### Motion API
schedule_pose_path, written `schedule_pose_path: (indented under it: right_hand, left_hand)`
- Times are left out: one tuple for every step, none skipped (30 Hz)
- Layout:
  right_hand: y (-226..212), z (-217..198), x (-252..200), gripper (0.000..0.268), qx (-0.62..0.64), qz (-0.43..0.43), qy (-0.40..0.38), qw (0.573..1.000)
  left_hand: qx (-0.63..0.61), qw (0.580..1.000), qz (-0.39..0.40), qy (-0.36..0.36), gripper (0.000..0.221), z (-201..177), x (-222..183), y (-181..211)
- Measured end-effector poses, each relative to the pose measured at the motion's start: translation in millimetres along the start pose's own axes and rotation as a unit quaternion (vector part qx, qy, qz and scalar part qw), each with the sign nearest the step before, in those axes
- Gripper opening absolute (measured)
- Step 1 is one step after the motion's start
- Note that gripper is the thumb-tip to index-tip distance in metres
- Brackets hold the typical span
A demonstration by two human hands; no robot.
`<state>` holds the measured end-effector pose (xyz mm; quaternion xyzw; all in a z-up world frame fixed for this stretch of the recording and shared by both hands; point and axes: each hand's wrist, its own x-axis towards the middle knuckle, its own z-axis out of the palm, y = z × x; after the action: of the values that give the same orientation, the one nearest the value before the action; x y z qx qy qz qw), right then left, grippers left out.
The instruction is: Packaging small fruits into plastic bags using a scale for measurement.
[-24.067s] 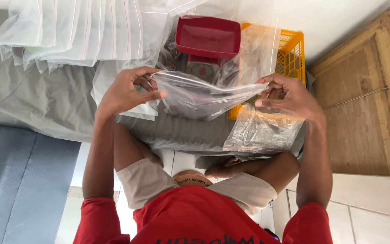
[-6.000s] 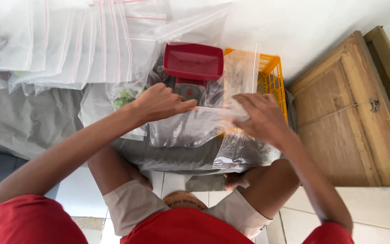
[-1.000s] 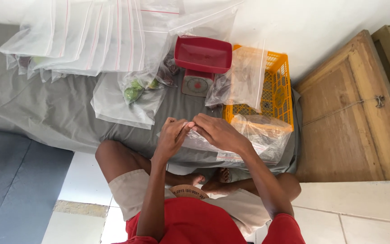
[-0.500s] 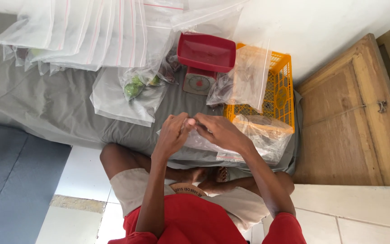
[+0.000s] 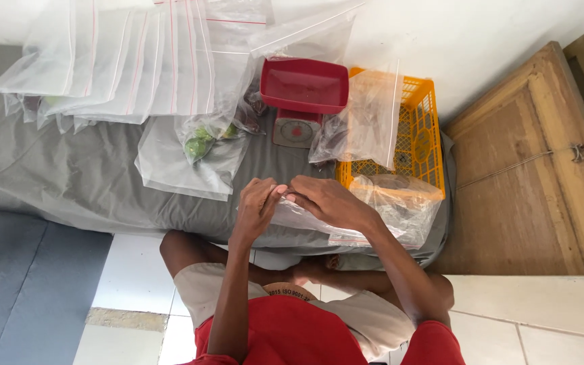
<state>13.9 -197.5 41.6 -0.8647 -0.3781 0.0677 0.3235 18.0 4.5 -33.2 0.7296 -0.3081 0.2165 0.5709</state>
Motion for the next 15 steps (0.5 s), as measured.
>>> schedule_pose_path:
  right_hand:
    - [0, -2, 0, 0.018, 0.000, 0.001, 0.001, 1.000]
    - [0, -3, -1, 0.018, -0.010, -0.002, -0.004, 1.000]
    - [0, -4, -1, 0.019, -0.017, -0.005, -0.011, 1.000]
    - [-4, -9, 1, 0.019, -0.014, -0.003, -0.012, 1.000]
    - [-9, -12, 1, 0.021, -0.029, -0.002, -0.013, 1.000]
    - [-13, -15, 2, 0.024, -0.043, -0.001, -0.015, 0.999]
    - [-15, -16, 3, 0.024, -0.035, 0.004, -0.021, 0.999]
    - [-17, -17, 5, 0.024, -0.064, 0.004, -0.020, 0.998]
    - [-18, -19, 8, 0.024, -0.093, 0.003, -0.018, 0.996]
    - [-18, -16, 7, 0.024, -0.086, 0.007, -0.023, 0.996]
    - [-17, -16, 9, 0.021, -0.098, 0.000, -0.019, 0.995]
    - [-16, -15, 12, 0.019, -0.109, -0.007, -0.014, 0.994]
    - [-13, -13, 12, 0.019, -0.109, -0.007, -0.014, 0.994]
    - [-9, -10, 13, 0.018, -0.091, -0.005, -0.008, 0.996]
    - [-6, -8, 12, 0.018, -0.074, -0.002, -0.002, 0.997]
  left_hand:
    - [-0.001, 1.000, 0.000, -0.002, 0.047, 0, 0, -1]
    - [-0.005, 1.000, -0.003, 0.002, 0.047, -1, 1, -2]
    - [-0.009, 1.000, -0.010, 0.005, 0.047, -2, -1, -2]
    - [-0.010, 1.000, -0.013, 0.003, 0.047, -2, 2, -5]
    - [-0.006, 1.000, -0.007, 0.009, 0.048, -1, 1, -6]
    - [-0.002, 1.000, -0.001, 0.015, 0.048, 0, -1, -8]
    - [-0.004, 1.000, -0.011, 0.013, 0.048, -4, 2, -1]
    - [-0.008, 1.000, -0.023, 0.000, 0.040, -7, 6, 6]
    - [-0.012, 0.999, -0.032, -0.013, 0.037, -10, 11, 12]
    - [-0.013, 0.999, -0.041, -0.015, 0.037, -7, 6, 11]
    - [-0.008, 0.999, -0.030, -0.009, 0.038, -5, 5, 8]
    - [-0.003, 1.000, -0.020, -0.003, 0.040, -3, 4, 5]
    - [-0.003, 1.000, -0.020, -0.003, 0.040, -2, 3, 3]
    - [-0.001, 1.000, -0.013, -0.005, 0.041, -1, 3, 2]
    - [0.000, 1.000, -0.008, -0.007, 0.042, 1, 1, 0]
